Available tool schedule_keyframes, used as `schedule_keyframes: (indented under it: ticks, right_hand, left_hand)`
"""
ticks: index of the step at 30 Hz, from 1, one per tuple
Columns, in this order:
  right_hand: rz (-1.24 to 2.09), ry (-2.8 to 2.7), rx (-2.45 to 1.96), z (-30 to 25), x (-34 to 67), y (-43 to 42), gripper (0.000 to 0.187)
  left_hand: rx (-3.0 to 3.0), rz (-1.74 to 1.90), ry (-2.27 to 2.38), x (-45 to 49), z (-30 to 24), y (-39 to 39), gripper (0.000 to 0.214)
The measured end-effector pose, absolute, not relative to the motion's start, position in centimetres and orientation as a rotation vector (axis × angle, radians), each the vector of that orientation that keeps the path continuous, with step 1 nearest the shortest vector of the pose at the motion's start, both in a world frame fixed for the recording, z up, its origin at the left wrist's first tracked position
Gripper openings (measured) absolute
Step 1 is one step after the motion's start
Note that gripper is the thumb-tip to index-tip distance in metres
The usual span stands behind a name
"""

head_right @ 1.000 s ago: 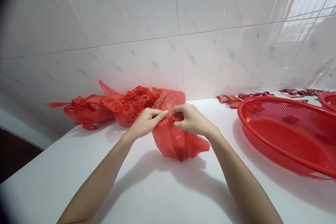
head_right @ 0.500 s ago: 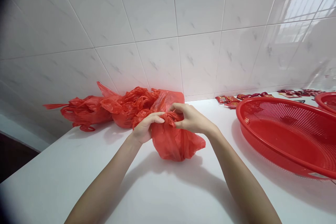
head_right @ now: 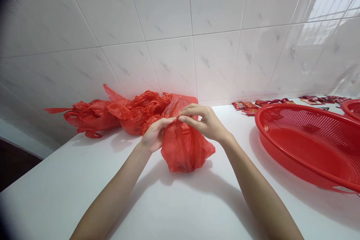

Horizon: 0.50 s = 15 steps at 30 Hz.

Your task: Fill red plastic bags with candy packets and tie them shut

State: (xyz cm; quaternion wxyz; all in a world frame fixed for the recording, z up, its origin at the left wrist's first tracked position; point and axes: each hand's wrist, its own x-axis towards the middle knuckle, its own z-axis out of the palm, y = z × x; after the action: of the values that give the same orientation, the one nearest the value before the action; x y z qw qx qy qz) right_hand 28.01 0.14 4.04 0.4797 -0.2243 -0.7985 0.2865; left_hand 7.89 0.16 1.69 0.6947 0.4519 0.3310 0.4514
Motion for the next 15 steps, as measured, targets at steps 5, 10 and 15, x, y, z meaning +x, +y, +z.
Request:
schedule_keyframes:
  ticks: [5,10,15]
  right_hand:
    - [0.910,-1.865,-0.539,4.7,29.3,0.1,0.024]
    - [1.060,-1.994,-0.610,5.1,30.7,0.2,0.030]
    - [1.080,-2.278,-0.550,5.9,32.5,0.2,0.028]
  left_hand:
    - [1.358,1.001,0.905,6.5,1.6,1.2,0.025]
    - [1.574,1.104,0.971,5.1,1.0,2.2,0.028]
    - [1.689,1.091,1.000,3.3,0.2,3.5,0.029]
